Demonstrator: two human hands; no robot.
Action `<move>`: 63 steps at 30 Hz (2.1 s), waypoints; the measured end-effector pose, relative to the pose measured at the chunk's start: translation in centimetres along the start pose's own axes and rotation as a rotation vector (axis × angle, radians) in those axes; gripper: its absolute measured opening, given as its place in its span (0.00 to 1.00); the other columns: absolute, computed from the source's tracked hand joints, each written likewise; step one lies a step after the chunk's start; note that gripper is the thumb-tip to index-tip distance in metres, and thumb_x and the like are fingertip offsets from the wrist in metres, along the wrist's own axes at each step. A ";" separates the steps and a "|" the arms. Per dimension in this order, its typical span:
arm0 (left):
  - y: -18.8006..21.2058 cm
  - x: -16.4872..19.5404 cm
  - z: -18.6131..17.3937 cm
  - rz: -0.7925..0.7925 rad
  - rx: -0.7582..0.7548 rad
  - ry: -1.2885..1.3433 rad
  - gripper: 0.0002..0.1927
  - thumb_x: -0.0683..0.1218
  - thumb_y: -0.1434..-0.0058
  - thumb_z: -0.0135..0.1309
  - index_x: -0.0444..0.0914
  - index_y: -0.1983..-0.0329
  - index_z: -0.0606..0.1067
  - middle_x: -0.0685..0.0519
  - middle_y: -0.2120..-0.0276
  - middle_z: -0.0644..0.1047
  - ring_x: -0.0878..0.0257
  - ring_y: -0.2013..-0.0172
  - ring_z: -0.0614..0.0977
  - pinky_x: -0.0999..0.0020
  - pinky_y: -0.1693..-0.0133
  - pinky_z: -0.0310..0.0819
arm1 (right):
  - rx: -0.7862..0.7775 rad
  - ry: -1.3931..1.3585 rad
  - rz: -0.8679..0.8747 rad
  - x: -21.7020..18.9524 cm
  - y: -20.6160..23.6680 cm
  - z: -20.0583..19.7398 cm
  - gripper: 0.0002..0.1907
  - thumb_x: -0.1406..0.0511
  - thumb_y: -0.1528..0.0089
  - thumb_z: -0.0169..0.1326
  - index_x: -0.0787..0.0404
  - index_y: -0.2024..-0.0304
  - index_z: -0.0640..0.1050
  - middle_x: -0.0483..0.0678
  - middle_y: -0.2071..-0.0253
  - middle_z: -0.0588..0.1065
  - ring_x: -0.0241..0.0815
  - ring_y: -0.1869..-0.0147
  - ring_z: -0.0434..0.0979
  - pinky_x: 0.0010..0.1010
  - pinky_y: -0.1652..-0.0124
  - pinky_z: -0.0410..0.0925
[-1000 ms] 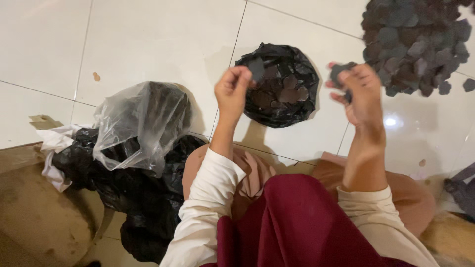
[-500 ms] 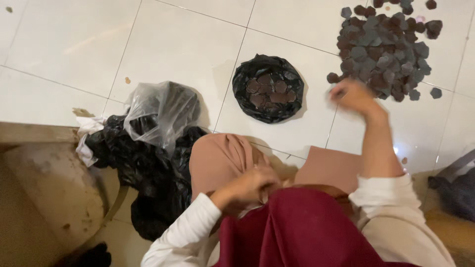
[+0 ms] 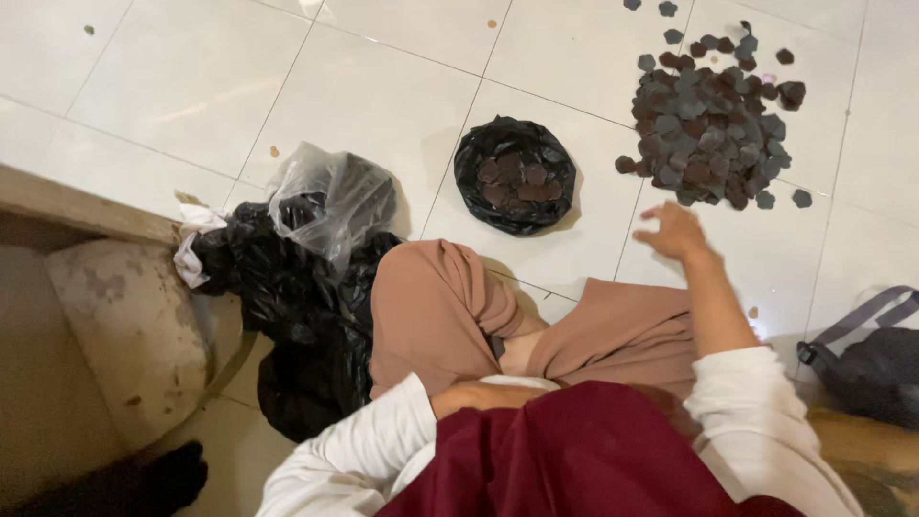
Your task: The person sits on the floor and sorts small dark pieces from a black plastic bag, picking pieces up one at a time, turning and feeling them with both hands, and placing them back into the bag or onto a pile of pieces on the floor.
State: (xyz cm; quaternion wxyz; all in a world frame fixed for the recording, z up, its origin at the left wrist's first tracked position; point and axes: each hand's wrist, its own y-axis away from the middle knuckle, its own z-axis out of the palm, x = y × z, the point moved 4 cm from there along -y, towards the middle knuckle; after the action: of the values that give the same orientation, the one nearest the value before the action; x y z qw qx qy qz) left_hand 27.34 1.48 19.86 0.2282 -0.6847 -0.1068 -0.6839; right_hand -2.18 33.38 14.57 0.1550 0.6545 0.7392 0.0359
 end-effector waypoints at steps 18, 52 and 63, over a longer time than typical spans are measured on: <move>3.8 2.1 1.1 -0.028 0.047 -0.009 0.19 0.42 0.28 0.43 0.32 0.36 0.71 0.42 0.36 0.73 0.52 0.35 0.73 0.63 0.32 0.63 | -0.153 -0.251 0.026 -3.4 2.4 3.0 0.23 0.57 0.42 0.63 0.57 0.46 0.80 0.58 0.41 0.76 0.56 0.37 0.74 0.43 0.39 0.67; 1.2 9.1 -0.7 -0.159 0.150 -0.121 0.20 0.44 0.30 0.47 0.34 0.36 0.71 0.41 0.41 0.77 0.50 0.41 0.79 0.61 0.40 0.71 | -0.001 -0.233 -0.309 -16.3 5.0 9.2 0.17 0.69 0.39 0.56 0.62 0.47 0.79 0.60 0.44 0.76 0.61 0.41 0.75 0.44 0.40 0.67; 2.8 6.1 -3.9 -0.250 0.671 -0.193 0.13 0.39 0.34 0.52 0.38 0.47 0.76 0.48 0.58 0.82 0.58 0.61 0.83 0.66 0.60 0.77 | 0.158 0.006 -0.128 -16.4 4.5 11.1 0.23 0.66 0.44 0.67 0.56 0.45 0.80 0.52 0.44 0.75 0.57 0.37 0.70 0.46 0.40 0.65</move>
State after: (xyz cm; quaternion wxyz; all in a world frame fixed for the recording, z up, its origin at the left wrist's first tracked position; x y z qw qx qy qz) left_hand 25.43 -3.77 25.30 0.3434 -0.6147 -0.4291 -0.5657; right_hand 6.72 16.27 8.18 0.1027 0.6160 0.7804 -0.0304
